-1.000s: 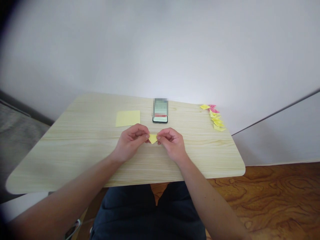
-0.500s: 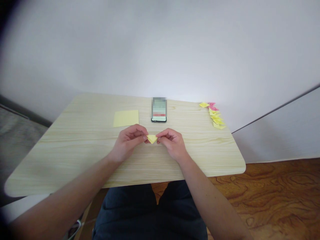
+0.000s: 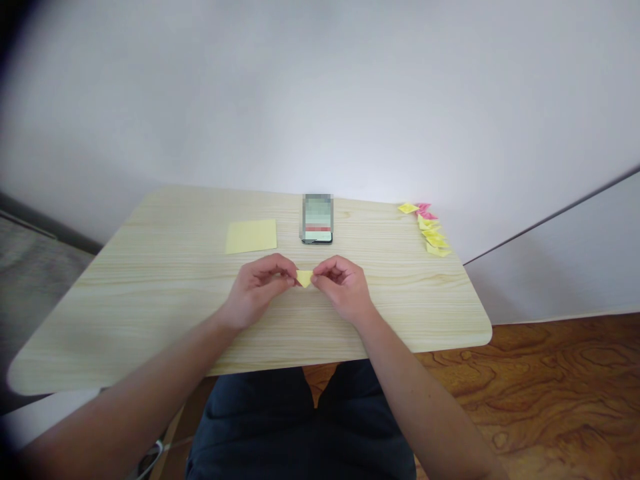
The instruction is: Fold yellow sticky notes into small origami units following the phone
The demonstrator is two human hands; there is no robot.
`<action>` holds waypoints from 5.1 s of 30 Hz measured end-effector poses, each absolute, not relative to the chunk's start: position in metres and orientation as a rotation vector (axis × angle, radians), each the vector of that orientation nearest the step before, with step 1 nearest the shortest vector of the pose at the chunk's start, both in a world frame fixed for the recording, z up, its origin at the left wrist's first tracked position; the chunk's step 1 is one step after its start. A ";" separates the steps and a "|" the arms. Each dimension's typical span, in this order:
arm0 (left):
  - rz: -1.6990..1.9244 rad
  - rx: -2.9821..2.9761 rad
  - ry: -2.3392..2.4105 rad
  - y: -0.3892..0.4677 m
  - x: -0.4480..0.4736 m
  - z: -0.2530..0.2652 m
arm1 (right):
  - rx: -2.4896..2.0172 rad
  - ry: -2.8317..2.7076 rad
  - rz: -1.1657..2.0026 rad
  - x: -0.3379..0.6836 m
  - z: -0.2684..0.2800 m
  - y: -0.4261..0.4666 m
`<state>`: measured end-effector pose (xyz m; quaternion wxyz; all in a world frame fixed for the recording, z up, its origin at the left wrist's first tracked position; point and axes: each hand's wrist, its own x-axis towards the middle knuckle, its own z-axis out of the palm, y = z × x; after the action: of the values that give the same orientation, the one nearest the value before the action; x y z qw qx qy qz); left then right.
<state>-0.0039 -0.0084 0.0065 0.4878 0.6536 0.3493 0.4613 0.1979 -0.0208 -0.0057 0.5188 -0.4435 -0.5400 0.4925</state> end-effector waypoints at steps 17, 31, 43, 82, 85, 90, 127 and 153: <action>1.020 1.794 1.052 -0.010 -0.001 0.003 | -1.107 -1.343 1.175 0.199 -0.007 -0.023; 1.035 1.795 1.071 -0.012 0.001 0.010 | -1.113 -1.391 1.122 0.202 -0.008 -0.022; 1.038 1.645 1.003 -0.006 -0.003 0.009 | -1.120 -1.376 1.162 0.204 -0.003 -0.022; 1.011 1.716 1.111 0.019 0.001 0.003 | -1.082 -1.737 1.160 0.218 0.013 0.039; 0.986 1.738 1.100 0.030 0.006 0.001 | -1.092 -1.736 1.107 0.222 0.012 0.043; 1.048 1.736 1.069 0.045 0.018 0.001 | -1.086 -1.639 1.013 0.224 0.014 0.050; 1.060 2.073 1.057 0.044 0.015 0.000 | -1.109 -1.517 0.999 0.218 0.020 0.055; 1.225 2.160 1.176 0.043 0.013 -0.001 | -1.116 -1.701 0.667 0.202 0.023 0.035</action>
<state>0.0128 0.0427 -0.0012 0.1955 0.7710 0.4197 0.4373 0.2023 0.0348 0.0228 0.4795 -0.4575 -0.6971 0.2734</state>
